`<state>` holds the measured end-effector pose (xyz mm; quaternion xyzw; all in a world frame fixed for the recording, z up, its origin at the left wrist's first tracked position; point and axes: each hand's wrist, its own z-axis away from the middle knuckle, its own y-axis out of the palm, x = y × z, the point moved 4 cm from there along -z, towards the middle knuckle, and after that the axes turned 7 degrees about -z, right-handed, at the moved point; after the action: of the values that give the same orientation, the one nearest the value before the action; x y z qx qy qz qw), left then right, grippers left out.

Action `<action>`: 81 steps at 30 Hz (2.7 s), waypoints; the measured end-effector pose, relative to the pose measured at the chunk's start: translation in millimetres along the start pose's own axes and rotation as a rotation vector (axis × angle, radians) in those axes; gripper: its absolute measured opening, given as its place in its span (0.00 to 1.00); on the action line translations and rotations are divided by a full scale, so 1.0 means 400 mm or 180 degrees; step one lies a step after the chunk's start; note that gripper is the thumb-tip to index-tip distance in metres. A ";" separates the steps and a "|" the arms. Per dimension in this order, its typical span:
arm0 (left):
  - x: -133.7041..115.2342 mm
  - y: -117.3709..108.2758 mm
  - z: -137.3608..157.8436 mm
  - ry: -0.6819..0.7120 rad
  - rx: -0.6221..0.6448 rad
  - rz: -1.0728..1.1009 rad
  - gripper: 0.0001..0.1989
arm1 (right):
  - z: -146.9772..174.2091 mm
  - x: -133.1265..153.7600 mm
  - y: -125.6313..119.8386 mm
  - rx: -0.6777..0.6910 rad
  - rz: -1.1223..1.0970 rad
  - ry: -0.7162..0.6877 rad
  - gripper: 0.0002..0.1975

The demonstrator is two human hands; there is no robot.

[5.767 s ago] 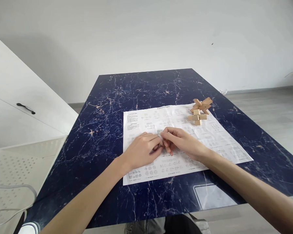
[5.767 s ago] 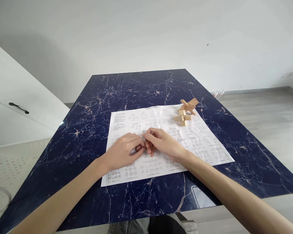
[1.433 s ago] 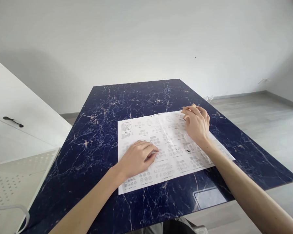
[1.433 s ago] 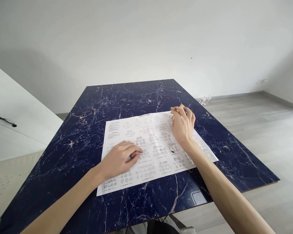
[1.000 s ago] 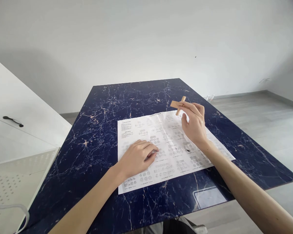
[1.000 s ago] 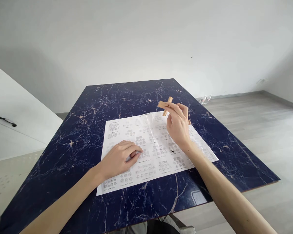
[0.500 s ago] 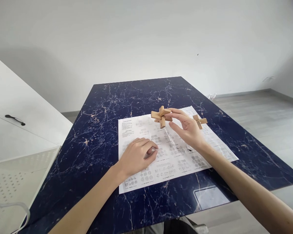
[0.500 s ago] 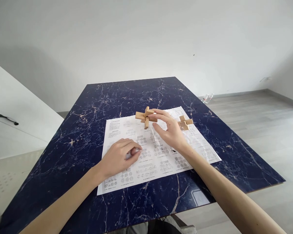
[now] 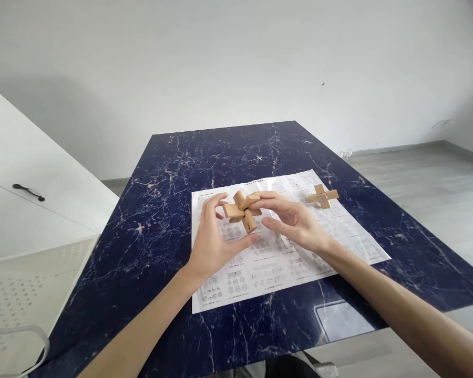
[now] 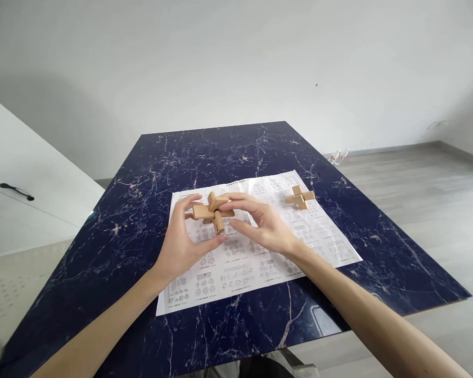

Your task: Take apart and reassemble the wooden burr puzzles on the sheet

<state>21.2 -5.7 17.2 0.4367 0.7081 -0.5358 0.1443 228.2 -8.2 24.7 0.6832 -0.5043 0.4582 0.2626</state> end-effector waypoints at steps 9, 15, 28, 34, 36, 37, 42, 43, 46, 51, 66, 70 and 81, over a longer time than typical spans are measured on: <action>-0.002 0.006 0.007 -0.0057 0.0264 0.0203 0.47 | 0.004 0.000 0.019 0.0158 -0.0139 0.0046 0.09; -0.006 0.012 0.010 -0.0033 0.0452 0.0235 0.46 | 0.008 -0.007 0.005 -0.0517 0.0119 -0.0014 0.10; -0.007 0.016 0.011 0.0156 0.0554 -0.0058 0.44 | 0.014 0.021 0.026 -0.0530 0.1375 -0.0554 0.05; -0.006 0.017 0.012 0.0129 0.0629 -0.0039 0.44 | 0.015 0.014 0.027 -0.0561 0.1416 -0.0471 0.04; -0.006 0.018 0.013 0.0136 0.0629 -0.0029 0.44 | 0.015 0.014 0.026 -0.0564 0.1413 -0.0491 0.04; -0.006 0.019 0.013 0.0138 0.0633 -0.0025 0.44 | 0.014 0.013 0.026 -0.0561 0.1414 -0.0489 0.04; -0.008 0.019 0.013 0.0114 0.0627 0.0048 0.44 | 0.011 0.011 0.022 -0.0537 0.1376 -0.0402 0.03; -0.008 0.019 0.013 0.0103 0.0628 0.0071 0.44 | 0.010 0.010 0.021 -0.0521 0.1343 -0.0377 0.03; -0.008 0.020 0.013 0.0063 0.0616 0.0146 0.43 | 0.010 0.006 0.018 -0.0477 0.1271 -0.0253 0.03; -0.011 0.017 0.009 0.0033 0.0492 0.0226 0.42 | 0.014 -0.009 0.014 -0.0430 0.1253 -0.0034 0.14; -0.010 0.015 0.006 0.0037 0.0500 0.0506 0.41 | 0.012 -0.045 0.029 0.0138 0.1657 0.0149 0.07; -0.007 0.018 0.008 -0.0008 0.0553 0.0552 0.41 | 0.008 -0.042 0.027 0.0150 0.1560 0.0163 0.07; -0.005 0.016 0.007 -0.0024 0.0631 0.0583 0.42 | 0.005 -0.035 0.015 0.0162 0.1359 0.0195 0.07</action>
<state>26.7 -8.7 13.3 0.5096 0.6082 -0.5894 0.1514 222.5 -5.5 10.6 0.5530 -0.6176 0.5366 0.1575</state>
